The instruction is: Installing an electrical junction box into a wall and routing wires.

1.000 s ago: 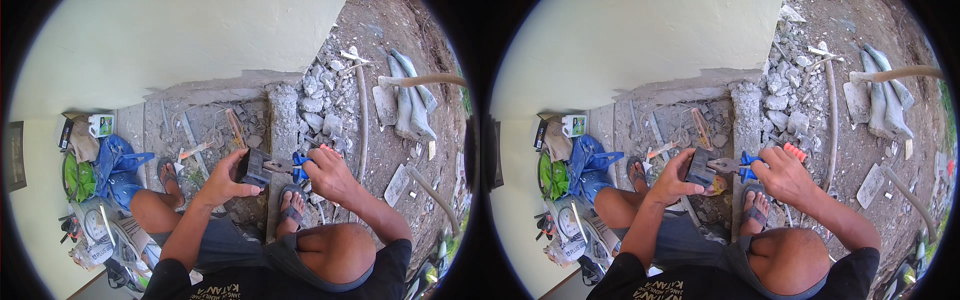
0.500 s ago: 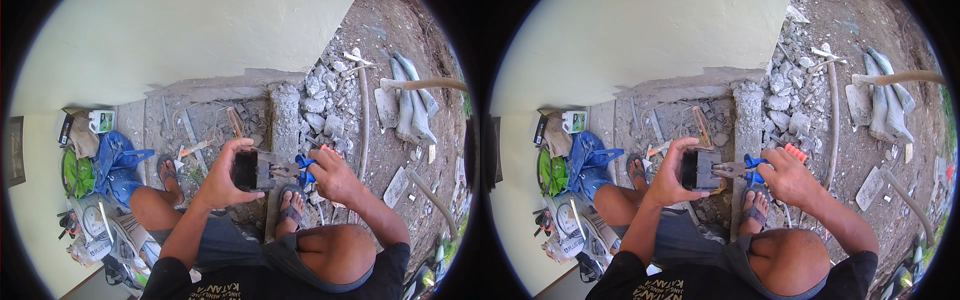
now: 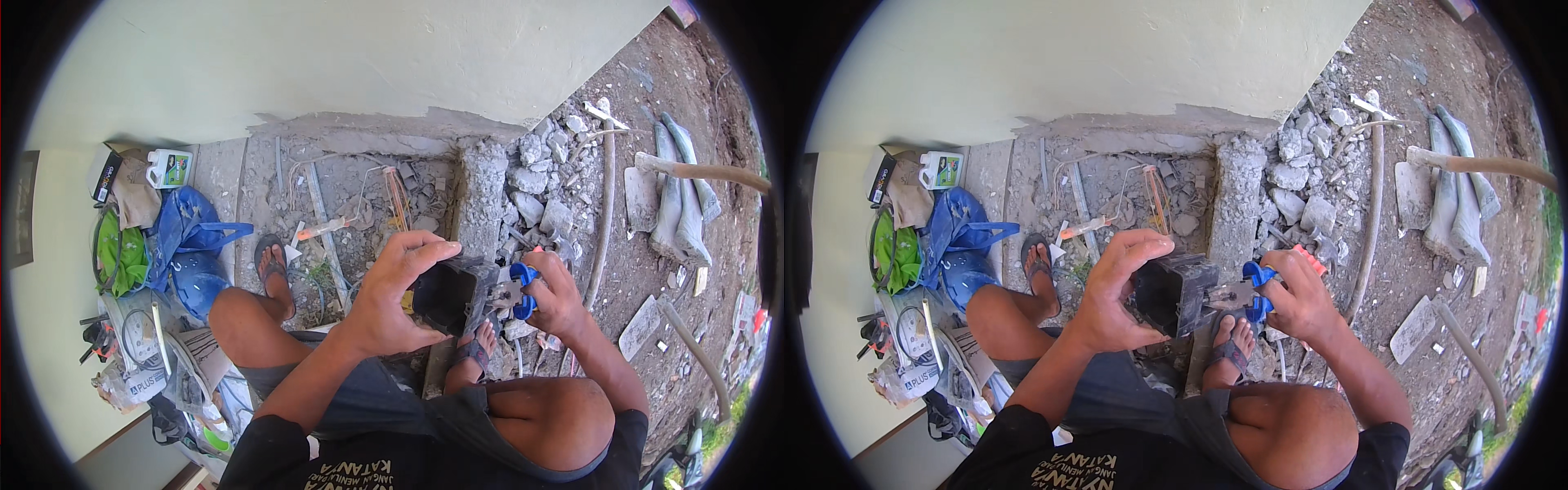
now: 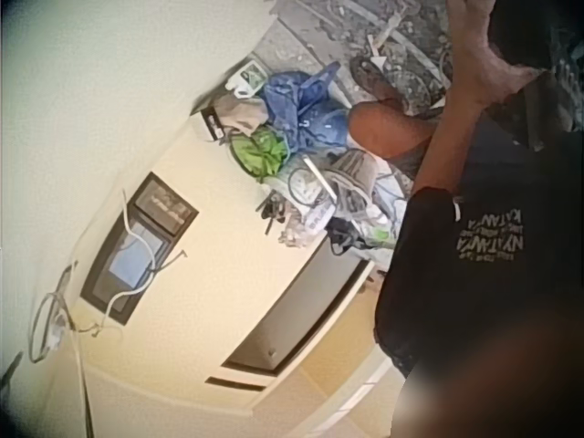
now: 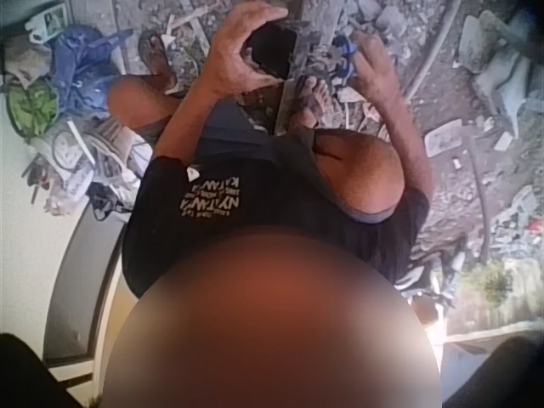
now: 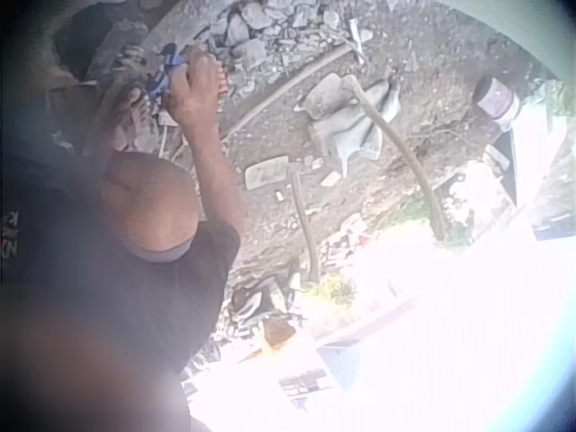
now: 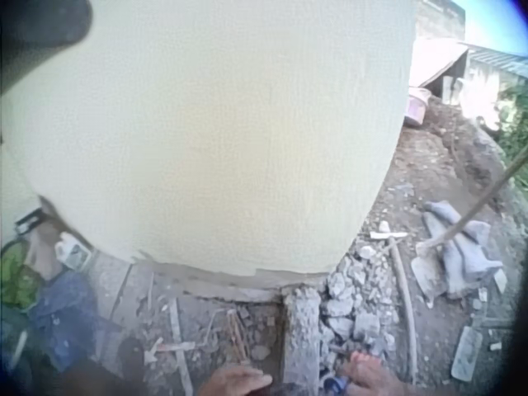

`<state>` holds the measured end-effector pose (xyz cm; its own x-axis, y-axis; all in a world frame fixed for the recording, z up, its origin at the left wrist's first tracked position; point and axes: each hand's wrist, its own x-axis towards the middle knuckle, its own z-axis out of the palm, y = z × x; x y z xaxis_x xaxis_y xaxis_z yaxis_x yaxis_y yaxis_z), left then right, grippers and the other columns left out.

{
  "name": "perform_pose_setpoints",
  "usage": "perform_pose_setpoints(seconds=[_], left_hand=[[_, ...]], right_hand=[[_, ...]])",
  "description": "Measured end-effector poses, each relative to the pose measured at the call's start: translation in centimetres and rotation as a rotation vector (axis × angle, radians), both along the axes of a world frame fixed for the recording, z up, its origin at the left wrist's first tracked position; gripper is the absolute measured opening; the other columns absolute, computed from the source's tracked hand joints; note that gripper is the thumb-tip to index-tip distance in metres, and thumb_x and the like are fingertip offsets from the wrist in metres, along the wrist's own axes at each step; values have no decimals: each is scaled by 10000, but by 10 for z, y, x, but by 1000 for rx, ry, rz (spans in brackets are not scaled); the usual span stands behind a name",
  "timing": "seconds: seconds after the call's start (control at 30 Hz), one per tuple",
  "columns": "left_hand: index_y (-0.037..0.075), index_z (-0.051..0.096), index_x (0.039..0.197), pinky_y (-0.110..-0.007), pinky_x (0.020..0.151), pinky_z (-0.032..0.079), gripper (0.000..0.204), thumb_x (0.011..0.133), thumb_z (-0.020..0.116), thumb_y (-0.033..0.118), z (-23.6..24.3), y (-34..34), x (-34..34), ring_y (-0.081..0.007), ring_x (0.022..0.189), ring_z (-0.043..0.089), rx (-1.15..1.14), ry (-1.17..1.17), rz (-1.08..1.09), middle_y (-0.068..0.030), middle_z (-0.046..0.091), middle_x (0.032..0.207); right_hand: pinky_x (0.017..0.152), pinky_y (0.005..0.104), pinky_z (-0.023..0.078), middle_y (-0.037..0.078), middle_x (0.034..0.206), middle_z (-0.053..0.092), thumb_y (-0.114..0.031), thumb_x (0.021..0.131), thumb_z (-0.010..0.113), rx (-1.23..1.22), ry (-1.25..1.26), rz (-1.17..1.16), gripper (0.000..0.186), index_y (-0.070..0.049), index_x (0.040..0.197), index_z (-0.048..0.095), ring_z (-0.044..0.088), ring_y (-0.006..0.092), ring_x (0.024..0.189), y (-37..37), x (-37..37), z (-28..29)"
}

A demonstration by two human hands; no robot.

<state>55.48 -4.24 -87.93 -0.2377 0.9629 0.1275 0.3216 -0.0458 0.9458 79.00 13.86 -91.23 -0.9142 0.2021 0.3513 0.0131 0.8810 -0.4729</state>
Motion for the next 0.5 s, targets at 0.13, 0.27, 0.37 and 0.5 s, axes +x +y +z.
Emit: perform_pose_setpoints(seconds=[0.13,0.27,0.37,0.5], left_hand=[[66,498,1447,-386,1052,454,958,597,929,164,-6,2,2,-312,1236,574,2,-176,12,-157,566,1346],[57,484,1461,-361,1077,431,929,650,918,189,-9,0,-2,-249,1243,572,-90,-259,-21,-136,579,1340],[48,480,1462,-341,1082,419,915,665,914,172,-7,2,-4,-199,1239,560,-125,-360,-25,-114,581,1343],[41,468,1468,-326,1078,416,921,668,912,140,-7,5,-3,-162,1211,553,-159,-412,-17,-90,585,1332]], right_hand=[[787,424,528,161,1090,607,10,629,723,-13,-104,-1,352,-18,960,608,633,344,923,-2,0,10],[790,422,517,154,1117,603,19,659,693,-71,-186,-10,288,-26,921,583,614,335,899,-8,-4,24],[793,424,519,160,1127,604,24,673,680,-54,-226,-11,274,-26,924,581,614,337,917,-5,-5,34],[798,423,520,162,1107,601,15,684,675,-25,-230,-9,261,-26,925,585,612,339,921,-5,-4,34]])
